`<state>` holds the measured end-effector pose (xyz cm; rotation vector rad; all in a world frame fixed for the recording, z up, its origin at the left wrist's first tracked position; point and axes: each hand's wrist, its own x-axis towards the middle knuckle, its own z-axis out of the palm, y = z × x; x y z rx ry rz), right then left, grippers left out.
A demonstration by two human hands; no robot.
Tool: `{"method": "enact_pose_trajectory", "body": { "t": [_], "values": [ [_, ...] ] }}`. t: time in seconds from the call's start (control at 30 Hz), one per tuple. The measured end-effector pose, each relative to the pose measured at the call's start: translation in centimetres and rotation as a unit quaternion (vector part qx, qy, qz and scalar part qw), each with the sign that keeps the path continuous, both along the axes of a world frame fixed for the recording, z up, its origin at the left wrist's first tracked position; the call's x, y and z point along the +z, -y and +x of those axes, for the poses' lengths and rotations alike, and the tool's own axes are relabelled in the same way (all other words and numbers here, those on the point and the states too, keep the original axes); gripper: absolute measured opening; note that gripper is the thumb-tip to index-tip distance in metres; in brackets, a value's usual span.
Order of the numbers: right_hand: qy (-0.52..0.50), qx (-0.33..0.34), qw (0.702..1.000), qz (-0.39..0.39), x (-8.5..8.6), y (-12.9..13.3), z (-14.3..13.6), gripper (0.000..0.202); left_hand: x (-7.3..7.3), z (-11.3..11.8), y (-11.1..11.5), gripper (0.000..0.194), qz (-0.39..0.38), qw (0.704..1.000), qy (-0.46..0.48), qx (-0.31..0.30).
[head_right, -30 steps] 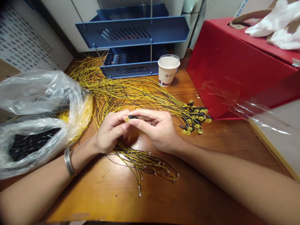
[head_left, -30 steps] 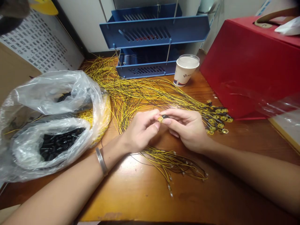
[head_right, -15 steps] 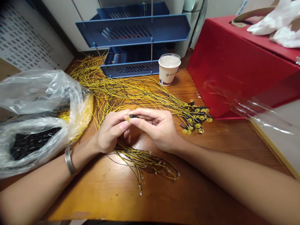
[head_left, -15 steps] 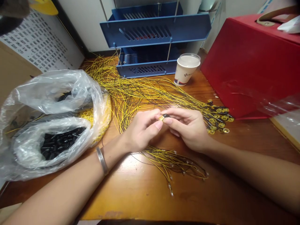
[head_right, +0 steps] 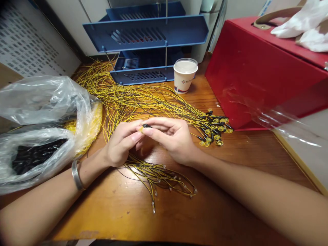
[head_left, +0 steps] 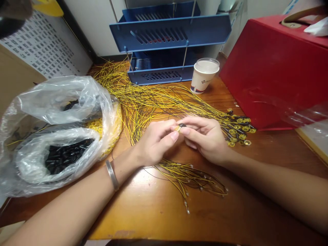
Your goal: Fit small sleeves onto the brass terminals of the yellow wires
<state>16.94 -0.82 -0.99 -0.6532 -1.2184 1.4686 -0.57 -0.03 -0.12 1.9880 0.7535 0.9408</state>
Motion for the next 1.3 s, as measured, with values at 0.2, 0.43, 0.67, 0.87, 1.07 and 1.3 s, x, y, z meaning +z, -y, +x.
{"method": "enact_pose_trajectory", "body": {
  "t": [0.2,0.43,0.67,0.87,1.07,1.3],
  "values": [
    [-0.025,0.058,0.995,-0.075,-0.7,-0.7,0.7,0.014,0.2,0.0,-0.1,0.042,0.047,0.998,-0.017,-0.04],
    [-0.043,0.091,0.989,-0.109,-0.3,-1.2,0.8,0.012,0.2,-0.1,-0.2,0.044,0.053,0.997,-0.025,-0.045],
    [-0.05,0.099,0.985,-0.129,-0.1,-1.3,0.8,0.011,0.2,0.0,-0.3,0.043,0.098,0.994,-0.048,-0.025],
    [-0.037,0.09,0.989,-0.112,-0.5,-1.3,0.9,0.011,0.1,0.0,-0.3,0.044,0.128,0.989,-0.069,-0.011],
    [-0.038,0.092,0.988,-0.115,-0.5,-1.3,0.9,0.012,0.1,0.1,-0.4,0.043,0.143,0.987,-0.072,-0.005],
    [-0.053,0.114,0.981,-0.149,0.0,-1.4,1.0,0.011,0.0,0.0,-0.5,0.036,0.226,0.966,-0.127,-0.011]
  ]
}}
